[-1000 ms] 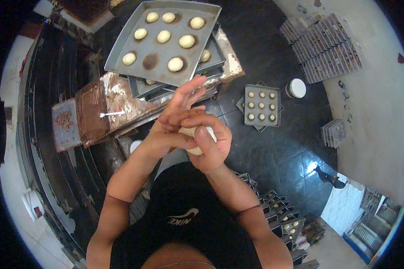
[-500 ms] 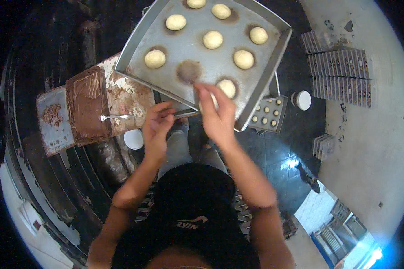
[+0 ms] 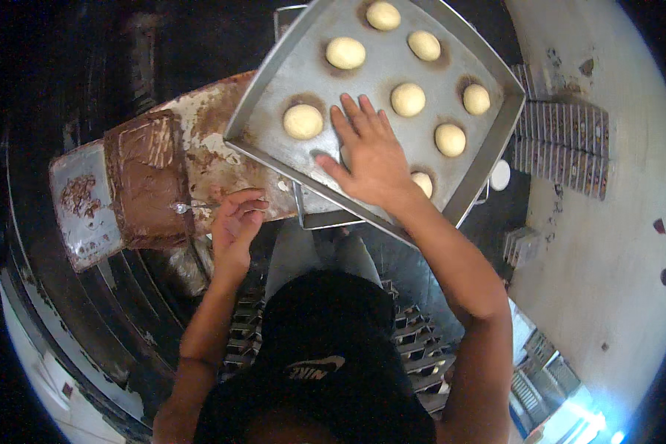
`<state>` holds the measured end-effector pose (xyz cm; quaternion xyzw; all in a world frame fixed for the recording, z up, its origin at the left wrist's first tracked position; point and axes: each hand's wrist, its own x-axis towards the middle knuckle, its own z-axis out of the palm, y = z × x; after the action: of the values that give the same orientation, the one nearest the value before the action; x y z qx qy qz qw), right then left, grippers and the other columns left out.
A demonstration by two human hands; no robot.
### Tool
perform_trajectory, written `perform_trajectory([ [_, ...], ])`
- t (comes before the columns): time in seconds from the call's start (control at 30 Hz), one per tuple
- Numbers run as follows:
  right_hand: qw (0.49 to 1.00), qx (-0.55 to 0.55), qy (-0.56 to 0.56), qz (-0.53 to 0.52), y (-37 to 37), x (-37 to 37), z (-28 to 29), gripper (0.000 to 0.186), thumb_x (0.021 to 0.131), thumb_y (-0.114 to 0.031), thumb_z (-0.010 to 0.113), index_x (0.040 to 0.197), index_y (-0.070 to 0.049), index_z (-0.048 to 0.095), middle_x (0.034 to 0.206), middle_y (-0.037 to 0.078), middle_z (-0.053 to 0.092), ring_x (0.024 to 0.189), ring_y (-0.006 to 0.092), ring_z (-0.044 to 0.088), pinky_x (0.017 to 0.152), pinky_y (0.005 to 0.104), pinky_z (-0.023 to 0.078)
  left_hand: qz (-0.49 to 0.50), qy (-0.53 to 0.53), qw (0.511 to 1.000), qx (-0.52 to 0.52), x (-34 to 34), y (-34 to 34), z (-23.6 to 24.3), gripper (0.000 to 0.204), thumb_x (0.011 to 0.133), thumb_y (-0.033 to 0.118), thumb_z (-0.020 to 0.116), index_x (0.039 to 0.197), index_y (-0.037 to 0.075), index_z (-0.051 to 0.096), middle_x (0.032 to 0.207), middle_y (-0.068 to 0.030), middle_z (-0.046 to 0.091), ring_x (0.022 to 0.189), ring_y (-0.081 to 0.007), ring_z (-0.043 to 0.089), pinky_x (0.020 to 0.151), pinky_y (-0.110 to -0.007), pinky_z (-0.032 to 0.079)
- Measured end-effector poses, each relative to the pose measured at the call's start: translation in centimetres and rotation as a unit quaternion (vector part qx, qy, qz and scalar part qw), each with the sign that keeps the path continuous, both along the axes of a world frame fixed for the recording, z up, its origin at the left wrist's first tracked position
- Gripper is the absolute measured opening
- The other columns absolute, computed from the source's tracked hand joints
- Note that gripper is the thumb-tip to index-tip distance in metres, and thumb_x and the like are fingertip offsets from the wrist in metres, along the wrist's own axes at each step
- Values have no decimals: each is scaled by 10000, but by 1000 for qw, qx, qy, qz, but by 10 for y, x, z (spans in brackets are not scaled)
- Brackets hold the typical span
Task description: The person fills small pieces of dough with a dark paste using a spoon, shapes them into rolls by hand, and places them onto a metal baking tray.
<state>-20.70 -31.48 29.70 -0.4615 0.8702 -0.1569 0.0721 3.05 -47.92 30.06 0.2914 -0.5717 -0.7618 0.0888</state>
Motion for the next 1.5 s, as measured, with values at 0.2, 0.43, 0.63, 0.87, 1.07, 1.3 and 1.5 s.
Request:
perform_trajectory([
  [0.2,980,-36,-182,-65,-72,6,41,400,893,-320,779,1133,-9,702,1124,228,692,968,422,685,867,442,552,118,83,985,-96,-25,29,22,299,1007,98,646,1290,15,600,1251,-80,642,1145,-185,610,997,-331,474],
  [0.43,741,-476,-462,-106,31,175,59,154,972,-126,718,979,14,656,1040,102,714,931,184,675,740,357,532,309,143,920,-193,-18,108,33,277,1061,175,555,834,23,601,803,-28,627,712,-134,557,640,-321,451],
  [0.63,751,-372,-526,-143,65,214,58,391,1079,-291,574,803,-18,621,784,-4,624,683,82,502,593,306,402,222,102,969,-45,59,155,42,319,960,125,659,686,14,540,652,7,573,571,-117,478,530,-302,378],
  [0.87,931,-287,-218,64,48,266,63,196,848,-138,799,920,-39,646,1468,239,515,1371,384,459,1118,479,377,58,14,995,-74,152,129,23,534,751,96,885,1239,17,682,1172,-58,734,1038,-176,692,957,-367,550],
  [1.07,832,-296,-461,-86,-71,283,-43,456,834,-130,804,1214,-34,573,1442,243,515,1391,369,461,1139,482,379,202,17,975,-96,205,67,7,414,795,29,865,1178,32,710,1200,-76,733,1041,-137,674,932,-322,541],
  [1.3,967,-199,-148,51,-189,287,-195,302,902,-46,711,1195,-5,648,1097,205,666,1052,429,645,963,464,521,275,-131,948,-98,317,-48,-52,568,786,-58,836,1249,53,528,1110,-58,653,1045,-164,656,942,-310,538],
  [1.5,982,-33,-92,164,-215,305,-93,234,879,-8,646,1101,-33,714,1005,185,677,906,371,697,787,427,578,362,-68,926,-80,388,-122,-70,460,738,-104,795,1172,-17,670,1165,-94,735,1066,-170,693,939,-331,554],
])
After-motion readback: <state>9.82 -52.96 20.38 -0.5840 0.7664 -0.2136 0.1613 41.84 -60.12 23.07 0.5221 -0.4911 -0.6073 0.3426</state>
